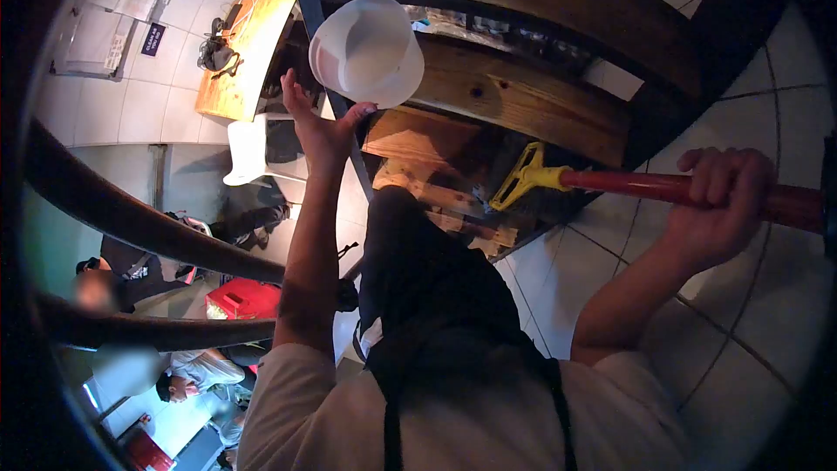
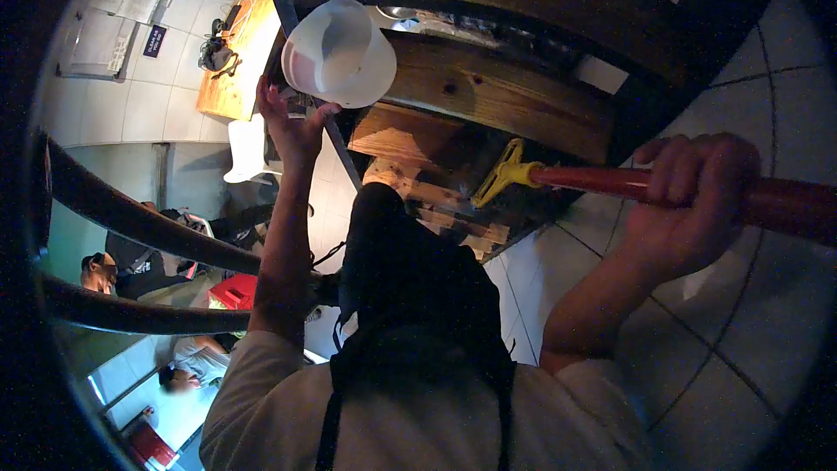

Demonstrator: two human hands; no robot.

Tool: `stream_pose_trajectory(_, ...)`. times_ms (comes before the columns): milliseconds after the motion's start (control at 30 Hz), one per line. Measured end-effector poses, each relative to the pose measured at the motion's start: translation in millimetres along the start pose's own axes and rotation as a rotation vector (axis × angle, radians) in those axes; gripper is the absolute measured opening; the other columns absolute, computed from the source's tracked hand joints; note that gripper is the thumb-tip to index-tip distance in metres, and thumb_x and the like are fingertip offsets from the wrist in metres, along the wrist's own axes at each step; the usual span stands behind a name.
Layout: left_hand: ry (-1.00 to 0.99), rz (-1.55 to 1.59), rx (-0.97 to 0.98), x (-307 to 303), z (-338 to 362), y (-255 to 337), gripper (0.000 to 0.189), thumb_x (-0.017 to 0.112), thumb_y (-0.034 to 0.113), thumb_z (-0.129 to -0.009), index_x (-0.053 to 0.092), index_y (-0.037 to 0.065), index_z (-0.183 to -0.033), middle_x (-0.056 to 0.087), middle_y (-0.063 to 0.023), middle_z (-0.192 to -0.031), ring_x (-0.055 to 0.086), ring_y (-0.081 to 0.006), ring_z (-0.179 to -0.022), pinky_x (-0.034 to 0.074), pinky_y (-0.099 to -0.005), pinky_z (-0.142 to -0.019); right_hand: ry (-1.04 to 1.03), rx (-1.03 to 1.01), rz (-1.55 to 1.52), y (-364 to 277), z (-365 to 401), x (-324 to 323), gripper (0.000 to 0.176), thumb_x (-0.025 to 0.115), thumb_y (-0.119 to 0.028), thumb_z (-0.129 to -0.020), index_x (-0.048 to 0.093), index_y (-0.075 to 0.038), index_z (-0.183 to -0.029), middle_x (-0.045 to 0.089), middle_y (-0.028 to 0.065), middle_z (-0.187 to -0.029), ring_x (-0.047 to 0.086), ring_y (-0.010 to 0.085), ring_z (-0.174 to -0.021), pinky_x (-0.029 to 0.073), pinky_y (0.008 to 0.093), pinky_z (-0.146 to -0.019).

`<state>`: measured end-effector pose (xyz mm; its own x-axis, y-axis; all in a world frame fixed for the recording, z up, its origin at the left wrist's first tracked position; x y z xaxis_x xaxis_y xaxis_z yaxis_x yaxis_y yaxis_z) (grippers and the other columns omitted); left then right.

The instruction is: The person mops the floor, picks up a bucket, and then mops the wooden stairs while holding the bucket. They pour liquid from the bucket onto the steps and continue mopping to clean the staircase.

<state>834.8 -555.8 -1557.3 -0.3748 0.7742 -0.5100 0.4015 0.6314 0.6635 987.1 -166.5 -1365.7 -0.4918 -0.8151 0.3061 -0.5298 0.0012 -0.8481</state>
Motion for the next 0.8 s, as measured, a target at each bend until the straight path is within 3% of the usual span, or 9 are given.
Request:
stream_pose_trajectory(133, 0.037, 0.028, 0.038, 1.3, 4.7, 1.7, 0.129, 0.083, 0.056, -0.053, 0.011, 0.003, -0.146, 0.020, -0.0215, -0.150, 0.030, -0.0368, -0.138, 0.030, -0.0456, -0.113, 0.065, -0.010, -0.006, -3.9, 6.1, 1.5, 0.015, 0.058, -0.017, -0.093, 0.051, -0.008, -0.082, 0.035, -0.0030, -0.054, 0.035, 0.0100, -0.044, 0.046, 0.0346, -0.055)
stream_pose_trajectory(233, 0.040, 0.090, -0.131, -0.3, 10.6, 9.5, 0.129, 0.085, 0.051, -0.055, 0.008, 0.005, -0.147, 0.018, -0.0208, -0.151, 0.027, -0.0362, -0.139, 0.028, -0.0467, -0.114, 0.068, -0.052, 0.058, -2.2, 6.7, 2.6, 0.017, 0.059, -0.019, -0.092, 0.051, -0.008, -0.082, 0.034, -0.0033, -0.054, 0.034, 0.0097, -0.044, 0.046, 0.0346, -0.055)
stream_pose_trajectory(333, 0.120, 0.146, -0.207, 3.8, 30.2, -3.2, 0.129, 0.088, 0.046, -0.056, 0.005, 0.006, -0.147, 0.018, -0.0211, -0.151, 0.025, -0.0351, -0.141, 0.027, -0.0470, -0.114, 0.074, -0.049, 0.042, 0.5, 8.5, -0.6, 0.018, 0.059, -0.021, -0.092, 0.051, -0.009, -0.083, 0.034, -0.0033, -0.055, 0.034, 0.0094, -0.045, 0.046, 0.0348, -0.055)
stream_pose_trajectory(433, 0.108, 0.155, -0.363, 9.2, 69.2, -3.6, 0.113, 0.088, 0.024, -0.067, 0.010, 0.004, -0.146, 0.024, -0.0215, -0.149, 0.029, -0.0347, -0.139, 0.028, -0.0446, -0.112, 0.050, -0.041, 0.022, -0.5, 12.2, -0.2, 0.018, 0.060, -0.023, -0.092, 0.050, -0.009, -0.086, 0.034, -0.0030, -0.055, 0.035, 0.0097, -0.045, 0.046, 0.0353, -0.055)
stream_pose_trajectory(500, -0.001, 0.405, -0.407, 31.8, 121.5, -18.1, 0.090, 0.085, 0.020, -0.069, 0.031, 0.001, -0.137, 0.044, -0.0156, -0.132, 0.044, -0.0306, -0.125, 0.040, -0.0419, -0.102, -0.007, -0.007, 0.033, -1.6, 16.3, 0.1, 0.019, 0.060, -0.024, -0.092, 0.049, -0.009, -0.088, 0.035, -0.0023, -0.055, 0.035, 0.0104, -0.045, 0.045, 0.0350, -0.055)
stream_pose_trajectory(567, -0.385, 0.419, -0.491, 38.1, 144.0, 26.2, 0.077, 0.085, 0.016, -0.068, 0.041, 0.002, -0.129, 0.052, -0.0148, -0.121, 0.051, -0.0287, -0.115, 0.043, -0.0406, -0.098, -0.048, 0.034, 0.068, -8.6, 22.8, 5.4, 0.021, 0.059, -0.026, -0.092, 0.048, -0.009, -0.087, 0.037, -0.0020, -0.056, 0.036, 0.0108, -0.047, 0.044, 0.0342, -0.057)
stream_pose_trajectory(633, -0.718, 0.438, -0.306, 57.8, 165.5, 54.5, 0.081, 0.084, 0.023, -0.071, 0.037, -0.003, -0.132, 0.047, -0.0224, -0.129, 0.046, -0.0341, -0.122, 0.038, -0.0428, -0.104, -0.070, 0.096, 0.110, -13.6, 34.7, 13.5, 0.024, 0.058, -0.030, -0.093, 0.047, -0.010, -0.086, 0.038, -0.0022, -0.058, 0.037, 0.0108, -0.051, 0.043, 0.0327, -0.060)
stream_pose_trajectory(700, -0.852, 0.527, -0.183, 70.4, 153.3, 106.7, 0.082, 0.085, 0.025, -0.067, 0.041, -0.001, -0.131, 0.048, -0.0239, -0.127, 0.046, -0.0392, -0.121, 0.040, -0.0436, -0.102, -0.034, 0.070, 0.128, -14.0, 50.3, 14.4, 0.025, 0.058, -0.031, -0.093, 0.046, -0.010, -0.084, 0.039, -0.0008, -0.058, 0.038, 0.0126, -0.051, 0.042, 0.0333, -0.058)
stream_pose_trajectory(800, -0.766, 0.721, 0.068, 98.2, 135.1, 155.3, 0.075, 0.085, 0.025, -0.065, 0.048, 0.003, -0.126, 0.053, -0.0216, -0.120, 0.054, -0.0394, -0.110, 0.045, -0.0427, -0.094, 0.024, 0.006, 0.128, -20.8, 74.0, 19.1, 0.025, 0.058, -0.031, -0.093, 0.046, -0.011, -0.082, 0.039, 0.0004, -0.056, 0.038, 0.0141, -0.050, 0.041, 0.0330, -0.053)
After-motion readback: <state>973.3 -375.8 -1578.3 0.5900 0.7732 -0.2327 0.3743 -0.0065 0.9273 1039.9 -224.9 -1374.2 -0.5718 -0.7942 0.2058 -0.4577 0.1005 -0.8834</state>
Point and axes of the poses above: each hand's wrist, its own z-axis away from the middle knuckle, its own x-axis out of the palm, y = z × x, the point moved 2 cm from there along -z, towards the middle knuckle
